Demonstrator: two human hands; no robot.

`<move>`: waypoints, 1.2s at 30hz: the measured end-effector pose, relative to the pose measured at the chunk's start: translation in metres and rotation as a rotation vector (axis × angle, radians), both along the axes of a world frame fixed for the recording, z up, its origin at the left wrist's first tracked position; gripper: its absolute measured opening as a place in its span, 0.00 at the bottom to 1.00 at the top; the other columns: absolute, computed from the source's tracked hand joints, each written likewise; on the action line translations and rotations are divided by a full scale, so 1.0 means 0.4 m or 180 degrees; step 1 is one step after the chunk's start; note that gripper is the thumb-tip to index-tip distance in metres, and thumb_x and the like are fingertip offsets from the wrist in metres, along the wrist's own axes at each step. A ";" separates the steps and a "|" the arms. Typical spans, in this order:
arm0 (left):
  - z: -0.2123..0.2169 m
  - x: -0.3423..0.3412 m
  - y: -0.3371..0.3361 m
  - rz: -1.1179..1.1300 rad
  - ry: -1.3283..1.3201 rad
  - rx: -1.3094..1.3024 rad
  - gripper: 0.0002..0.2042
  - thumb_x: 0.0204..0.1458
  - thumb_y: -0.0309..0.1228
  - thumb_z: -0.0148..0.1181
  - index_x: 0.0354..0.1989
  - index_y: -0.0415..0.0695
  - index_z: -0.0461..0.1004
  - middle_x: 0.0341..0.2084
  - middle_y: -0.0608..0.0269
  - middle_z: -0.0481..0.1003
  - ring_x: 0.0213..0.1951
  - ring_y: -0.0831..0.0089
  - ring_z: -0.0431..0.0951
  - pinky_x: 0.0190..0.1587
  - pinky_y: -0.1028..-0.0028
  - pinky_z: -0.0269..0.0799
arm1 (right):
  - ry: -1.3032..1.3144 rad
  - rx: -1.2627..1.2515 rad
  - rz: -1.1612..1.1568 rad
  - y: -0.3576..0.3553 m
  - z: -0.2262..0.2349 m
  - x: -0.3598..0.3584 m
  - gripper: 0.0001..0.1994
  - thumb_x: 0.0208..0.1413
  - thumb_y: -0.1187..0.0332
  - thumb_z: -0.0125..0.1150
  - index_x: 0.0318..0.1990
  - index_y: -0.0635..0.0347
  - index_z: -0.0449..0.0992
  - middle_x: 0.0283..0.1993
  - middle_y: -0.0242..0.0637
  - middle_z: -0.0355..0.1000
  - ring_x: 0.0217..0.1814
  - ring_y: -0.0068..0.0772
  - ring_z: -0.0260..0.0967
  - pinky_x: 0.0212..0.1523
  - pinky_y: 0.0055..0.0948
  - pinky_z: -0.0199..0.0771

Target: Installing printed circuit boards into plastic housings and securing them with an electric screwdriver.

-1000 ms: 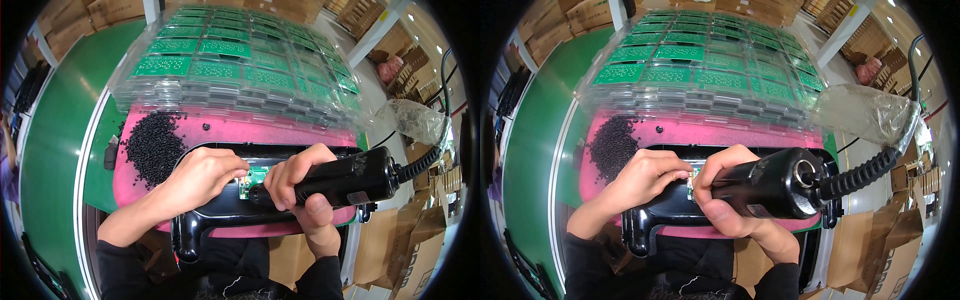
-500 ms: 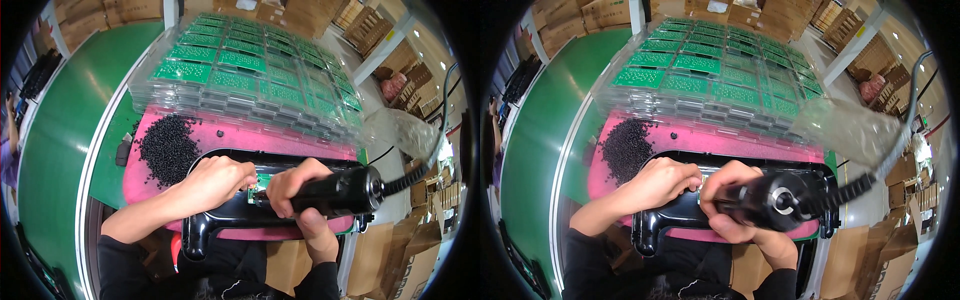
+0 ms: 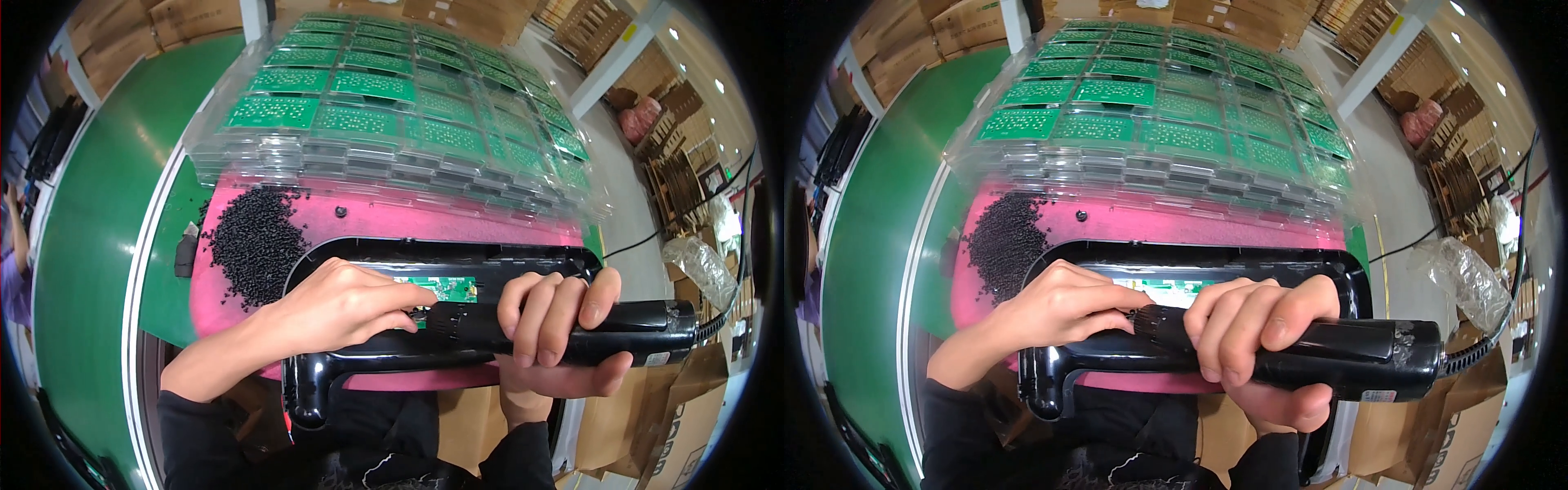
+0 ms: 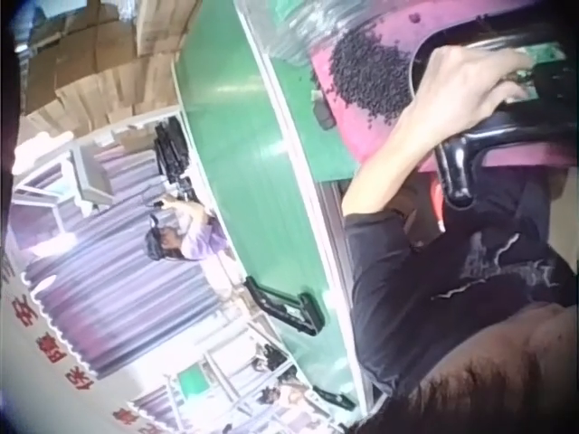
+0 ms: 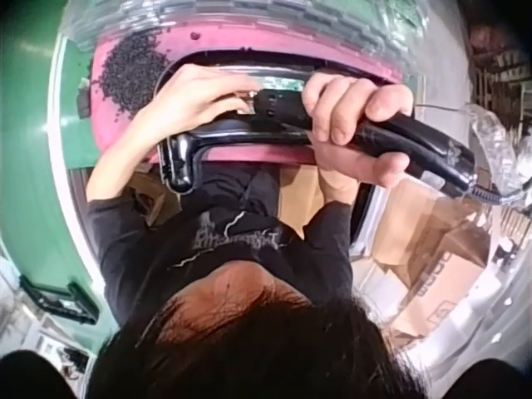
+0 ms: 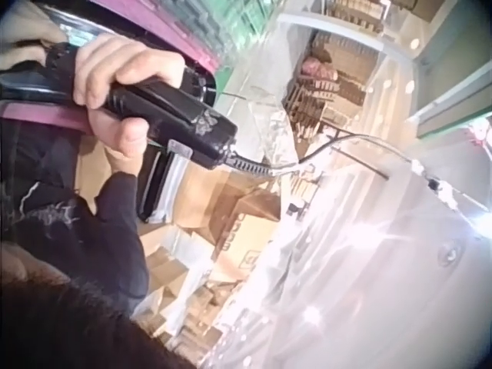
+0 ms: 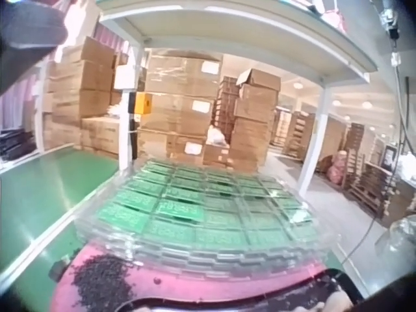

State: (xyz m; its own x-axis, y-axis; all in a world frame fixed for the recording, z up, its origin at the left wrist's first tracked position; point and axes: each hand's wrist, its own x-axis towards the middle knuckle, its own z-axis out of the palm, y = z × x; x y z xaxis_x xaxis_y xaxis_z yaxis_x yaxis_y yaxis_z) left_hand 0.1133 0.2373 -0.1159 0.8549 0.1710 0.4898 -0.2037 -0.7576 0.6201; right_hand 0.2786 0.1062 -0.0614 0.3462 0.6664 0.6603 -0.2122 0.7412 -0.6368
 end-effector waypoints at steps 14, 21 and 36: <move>0.007 -0.002 0.002 -0.0467 0.0201 -0.0667 0.19 0.50 0.30 0.70 0.50 0.42 0.77 0.23 0.60 0.81 0.26 0.65 0.84 0.31 0.69 0.80 | 0.0005 0.0467 0.0467 -0.020 -0.018 0.012 0.26 0.59 0.42 0.61 0.43 0.55 0.63 0.22 0.29 0.69 0.17 0.25 0.66 0.23 0.27 0.66; 0.029 0.011 0.013 -0.0088 -0.0230 -0.0090 0.45 0.30 0.53 0.77 0.53 0.39 0.61 0.50 0.54 0.73 0.53 0.51 0.70 0.58 0.55 0.65 | -0.0597 -0.0759 -0.0303 -0.064 0.074 0.041 0.25 0.54 0.46 0.67 0.39 0.55 0.62 0.16 0.26 0.66 0.10 0.22 0.61 0.19 0.25 0.64; 0.022 0.000 0.004 0.0879 -0.0420 -0.0171 0.12 0.47 0.15 0.54 0.40 0.37 0.63 0.40 0.50 0.70 0.42 0.59 0.69 0.49 0.64 0.66 | -0.0413 -0.1015 -0.0120 -0.040 -0.027 0.130 0.20 0.54 0.52 0.63 0.38 0.58 0.64 0.17 0.29 0.64 0.13 0.23 0.59 0.21 0.28 0.62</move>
State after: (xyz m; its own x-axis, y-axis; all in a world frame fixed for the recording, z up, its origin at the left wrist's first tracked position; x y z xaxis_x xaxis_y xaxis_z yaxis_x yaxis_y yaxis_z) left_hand 0.1134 0.2388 -0.1072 0.7022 0.4165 0.5774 -0.0762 -0.7624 0.6426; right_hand 0.3307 0.0903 -0.0721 0.3013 0.8346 0.4611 -0.0907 0.5065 -0.8575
